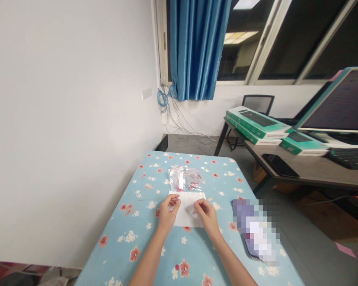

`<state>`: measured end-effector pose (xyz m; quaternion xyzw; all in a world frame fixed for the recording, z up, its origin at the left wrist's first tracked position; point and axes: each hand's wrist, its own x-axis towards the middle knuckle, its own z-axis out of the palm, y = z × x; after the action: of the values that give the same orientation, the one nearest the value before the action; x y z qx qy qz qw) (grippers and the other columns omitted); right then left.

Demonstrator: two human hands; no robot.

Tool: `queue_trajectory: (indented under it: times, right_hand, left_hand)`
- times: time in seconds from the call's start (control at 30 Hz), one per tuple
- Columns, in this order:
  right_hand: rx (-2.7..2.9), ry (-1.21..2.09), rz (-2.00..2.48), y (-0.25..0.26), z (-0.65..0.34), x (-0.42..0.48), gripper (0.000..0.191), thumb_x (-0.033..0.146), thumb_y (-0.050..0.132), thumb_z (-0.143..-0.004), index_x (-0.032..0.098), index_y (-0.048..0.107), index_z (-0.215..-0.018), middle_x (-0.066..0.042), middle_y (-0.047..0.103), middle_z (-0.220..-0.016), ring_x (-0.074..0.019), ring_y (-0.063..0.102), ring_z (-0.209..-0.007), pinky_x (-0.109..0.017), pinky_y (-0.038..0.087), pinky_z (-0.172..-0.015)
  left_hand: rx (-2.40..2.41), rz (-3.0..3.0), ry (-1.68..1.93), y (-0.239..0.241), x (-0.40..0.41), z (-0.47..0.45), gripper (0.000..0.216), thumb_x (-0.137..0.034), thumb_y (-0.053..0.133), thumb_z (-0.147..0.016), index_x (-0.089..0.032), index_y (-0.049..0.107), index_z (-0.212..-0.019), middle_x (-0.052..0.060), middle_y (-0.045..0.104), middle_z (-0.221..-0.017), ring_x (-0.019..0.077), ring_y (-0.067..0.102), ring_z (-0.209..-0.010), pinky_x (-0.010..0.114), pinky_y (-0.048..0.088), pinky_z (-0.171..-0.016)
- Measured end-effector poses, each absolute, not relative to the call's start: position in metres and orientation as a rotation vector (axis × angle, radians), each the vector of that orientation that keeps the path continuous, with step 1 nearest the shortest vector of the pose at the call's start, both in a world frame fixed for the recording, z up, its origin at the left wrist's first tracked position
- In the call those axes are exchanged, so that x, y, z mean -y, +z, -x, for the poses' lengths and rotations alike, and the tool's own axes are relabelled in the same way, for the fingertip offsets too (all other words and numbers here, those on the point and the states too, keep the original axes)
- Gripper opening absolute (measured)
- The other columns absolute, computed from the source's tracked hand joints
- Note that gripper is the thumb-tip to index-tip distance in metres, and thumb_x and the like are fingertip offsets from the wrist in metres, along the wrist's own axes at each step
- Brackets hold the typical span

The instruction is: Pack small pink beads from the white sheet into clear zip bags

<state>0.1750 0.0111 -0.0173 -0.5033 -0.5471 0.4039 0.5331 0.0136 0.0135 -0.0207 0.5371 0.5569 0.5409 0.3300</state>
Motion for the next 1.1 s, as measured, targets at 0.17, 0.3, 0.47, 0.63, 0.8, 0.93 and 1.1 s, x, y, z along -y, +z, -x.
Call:
queue_trajectory:
  times: [0.17,0.3,0.47,0.63,0.8,0.93,1.1]
  right_hand:
    - [1.316,0.971,1.194,-0.0161,-0.1765,-0.0099,0.035,0.050,0.059,-0.077,0.018,0.055,-0.064,0.001,0.051,-0.057,-0.0138,0.047,-0.055,-0.024,0.038,-0.054]
    - [1.324,0.972,1.210,-0.0158,-0.1770,-0.0090,0.034,0.049,0.059,-0.077,0.017,0.055,-0.065,0.001,0.051,-0.057,-0.0138,0.048,-0.055,-0.024,0.038,-0.055]
    - [1.326,0.964,1.208,-0.0157,-0.1774,-0.0090,0.033,0.048,0.058,-0.077,0.017,0.054,-0.064,0.001,0.051,-0.057,-0.0133,0.047,-0.055,-0.024,0.038,-0.055]
    - [1.323,0.969,1.205,-0.0155,-0.1768,-0.0088,0.033,0.048,0.058,-0.077,0.017,0.055,-0.064,0.001,0.052,-0.057,-0.0135,0.048,-0.055,-0.024,0.038,-0.054]
    - [1.315,0.976,1.212,-0.0158,-0.1769,-0.0079,0.032,0.046,0.058,-0.077,0.017,0.055,-0.065,0.002,0.051,-0.057,-0.0135,0.048,-0.055,-0.025,0.037,-0.055]
    - [1.326,0.987,1.212,-0.0164,-0.1776,-0.0076,0.031,0.045,0.057,-0.079,0.017,0.055,-0.066,0.002,0.050,-0.058,-0.0136,0.047,-0.056,-0.025,0.037,-0.056]
    - [1.330,0.990,1.229,-0.0153,-0.1773,-0.0064,0.030,0.044,0.056,-0.080,0.017,0.054,-0.067,0.002,0.049,-0.059,-0.0132,0.046,-0.057,-0.025,0.036,-0.057]
  left_hand:
    - [-1.433,-1.407,1.379,-0.0210,-0.0138,-0.0135,0.021,-0.035,0.061,-0.076,-0.018,0.067,-0.087,0.004,0.069,-0.075,0.0174,0.062,-0.071,0.029,0.048,-0.070]
    - [-1.439,-1.419,1.372,-0.0210,-0.0128,-0.0135,0.020,-0.034,0.059,-0.077,-0.018,0.067,-0.088,0.004,0.068,-0.075,0.0171,0.063,-0.071,0.029,0.048,-0.070]
    - [-1.430,-1.422,1.367,-0.0208,-0.0126,-0.0129,0.021,-0.035,0.061,-0.077,-0.018,0.067,-0.088,0.004,0.068,-0.075,0.0173,0.062,-0.071,0.029,0.048,-0.070]
    - [-1.411,-1.406,1.371,-0.0220,-0.0131,-0.0123,0.021,-0.036,0.061,-0.076,-0.018,0.067,-0.087,0.003,0.068,-0.075,0.0171,0.062,-0.071,0.028,0.048,-0.070]
    - [-1.411,-1.418,1.367,-0.0238,-0.0133,-0.0115,0.020,-0.034,0.060,-0.077,-0.018,0.067,-0.088,0.003,0.068,-0.075,0.0164,0.062,-0.071,0.028,0.047,-0.070]
    - [-1.412,-1.412,1.355,-0.0230,-0.0130,-0.0113,0.019,-0.033,0.060,-0.077,-0.018,0.066,-0.088,0.003,0.068,-0.075,0.0165,0.062,-0.071,0.028,0.047,-0.070]
    - [-1.420,-1.418,1.340,-0.0221,-0.0124,-0.0113,0.018,-0.032,0.060,-0.078,-0.018,0.066,-0.088,0.004,0.068,-0.077,0.0167,0.062,-0.074,0.028,0.047,-0.072]
